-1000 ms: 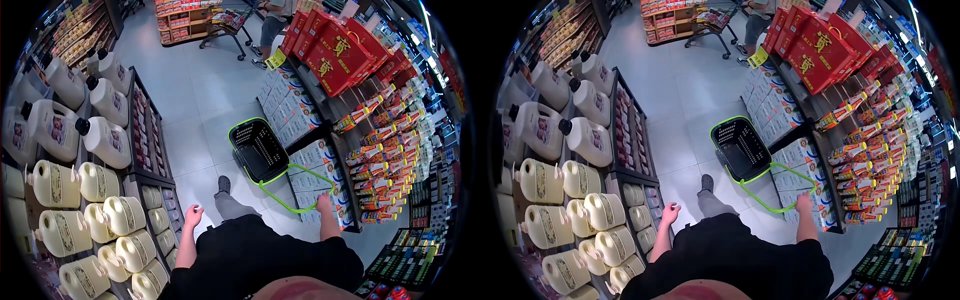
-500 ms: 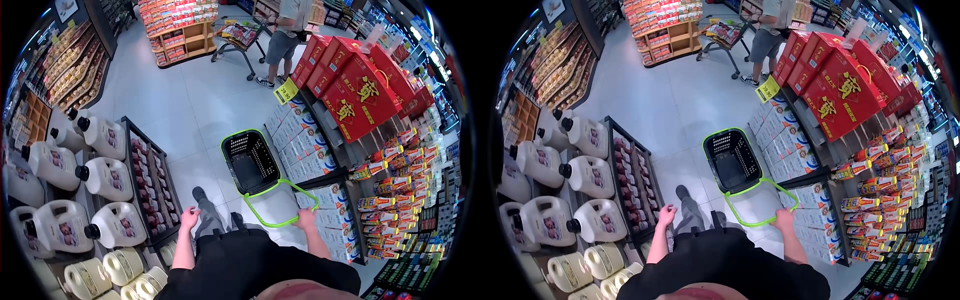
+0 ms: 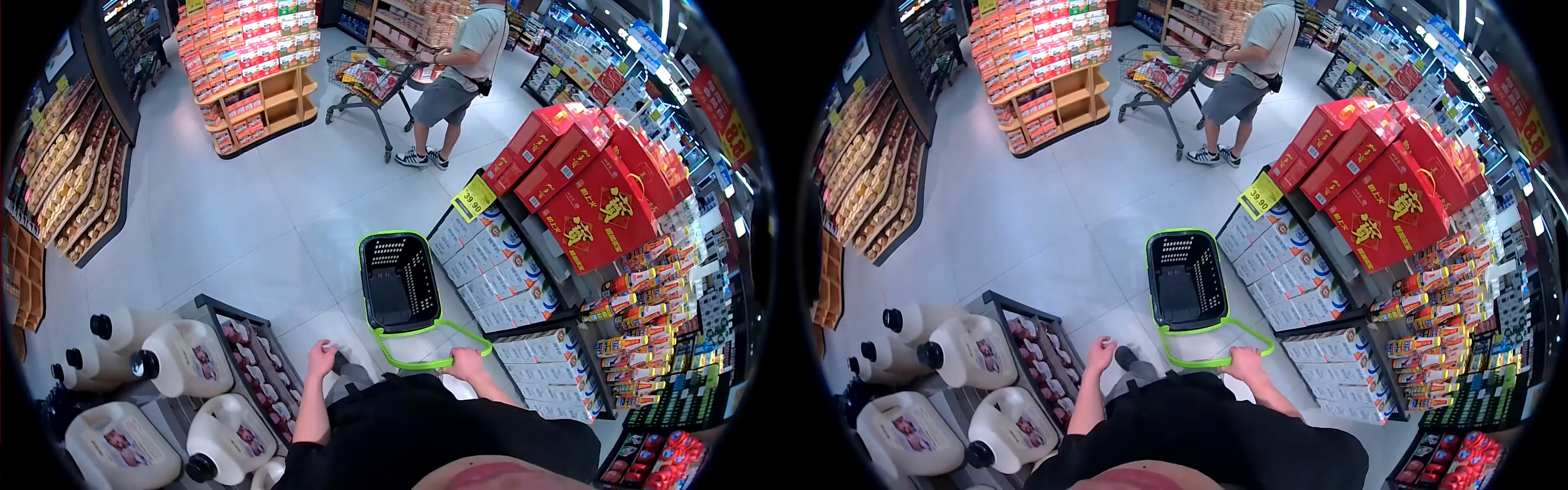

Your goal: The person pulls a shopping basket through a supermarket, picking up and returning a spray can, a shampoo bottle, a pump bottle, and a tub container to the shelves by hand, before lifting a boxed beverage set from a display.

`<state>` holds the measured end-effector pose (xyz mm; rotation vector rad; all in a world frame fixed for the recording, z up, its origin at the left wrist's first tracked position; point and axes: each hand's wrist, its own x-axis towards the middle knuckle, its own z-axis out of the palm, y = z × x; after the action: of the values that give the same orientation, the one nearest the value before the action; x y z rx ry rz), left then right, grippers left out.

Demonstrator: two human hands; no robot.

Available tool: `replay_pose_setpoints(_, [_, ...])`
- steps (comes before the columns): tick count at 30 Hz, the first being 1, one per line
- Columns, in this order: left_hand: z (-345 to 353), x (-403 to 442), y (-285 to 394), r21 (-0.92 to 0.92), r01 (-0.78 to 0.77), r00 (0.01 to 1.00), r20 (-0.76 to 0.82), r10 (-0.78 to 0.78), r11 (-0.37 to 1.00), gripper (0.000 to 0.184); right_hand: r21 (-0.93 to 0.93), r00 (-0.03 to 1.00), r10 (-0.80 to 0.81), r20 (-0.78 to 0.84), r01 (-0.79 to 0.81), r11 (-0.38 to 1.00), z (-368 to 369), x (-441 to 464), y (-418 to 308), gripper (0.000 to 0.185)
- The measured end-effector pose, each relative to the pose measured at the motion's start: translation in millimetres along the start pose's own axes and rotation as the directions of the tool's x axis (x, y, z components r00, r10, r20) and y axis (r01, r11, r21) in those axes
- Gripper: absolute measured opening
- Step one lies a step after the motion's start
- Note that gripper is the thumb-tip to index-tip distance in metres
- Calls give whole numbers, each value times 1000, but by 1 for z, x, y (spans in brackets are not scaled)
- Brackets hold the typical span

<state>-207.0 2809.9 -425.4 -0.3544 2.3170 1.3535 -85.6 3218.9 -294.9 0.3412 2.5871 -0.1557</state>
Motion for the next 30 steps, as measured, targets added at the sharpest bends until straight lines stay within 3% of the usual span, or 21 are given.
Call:
replay_pose_setpoints(9, [-100, 157, 48, -118, -37, 998, -53, 31, 992, 45, 109, 997, 13, -76, -4, 994, -49, 111, -99, 54])
replay_pose_setpoints(15, [-123, 223, 65, -55, -39, 999, -12, 39, 998, 48, 141, 1000, 7, 30, -11, 990, -69, 190, -120, 52])
replay_pose_setpoints(18, [-150, 246, 80, 25, 36, 999, -23, -35, 999, 48, 275, 997, 79, -20, -70, 959, -87, 232, -135, 45])
replay_pose_setpoints(20, [-176, 278, 74, 64, 108, 992, -69, -104, 992, 49, 257, 989, 101, -110, -70, 964, -108, 263, -139, 41])
replay_pose_setpoints(23, [-223, 309, 106, -5, 184, 978, -97, -184, 983, 51, 272, 977, 127, -173, -76, 959, -137, 300, -153, 34])
replay_pose_setpoints(26, [-252, 372, 108, 115, 145, 983, -126, -130, 983, 49, 277, 962, 183, -204, -123, 953, -158, 345, -160, 33])
replay_pose_setpoints(30, [-262, 435, 158, 82, 94, 986, -149, -81, 992, 47, 248, 960, 171, -223, -114, 962, -189, 377, -169, 32])
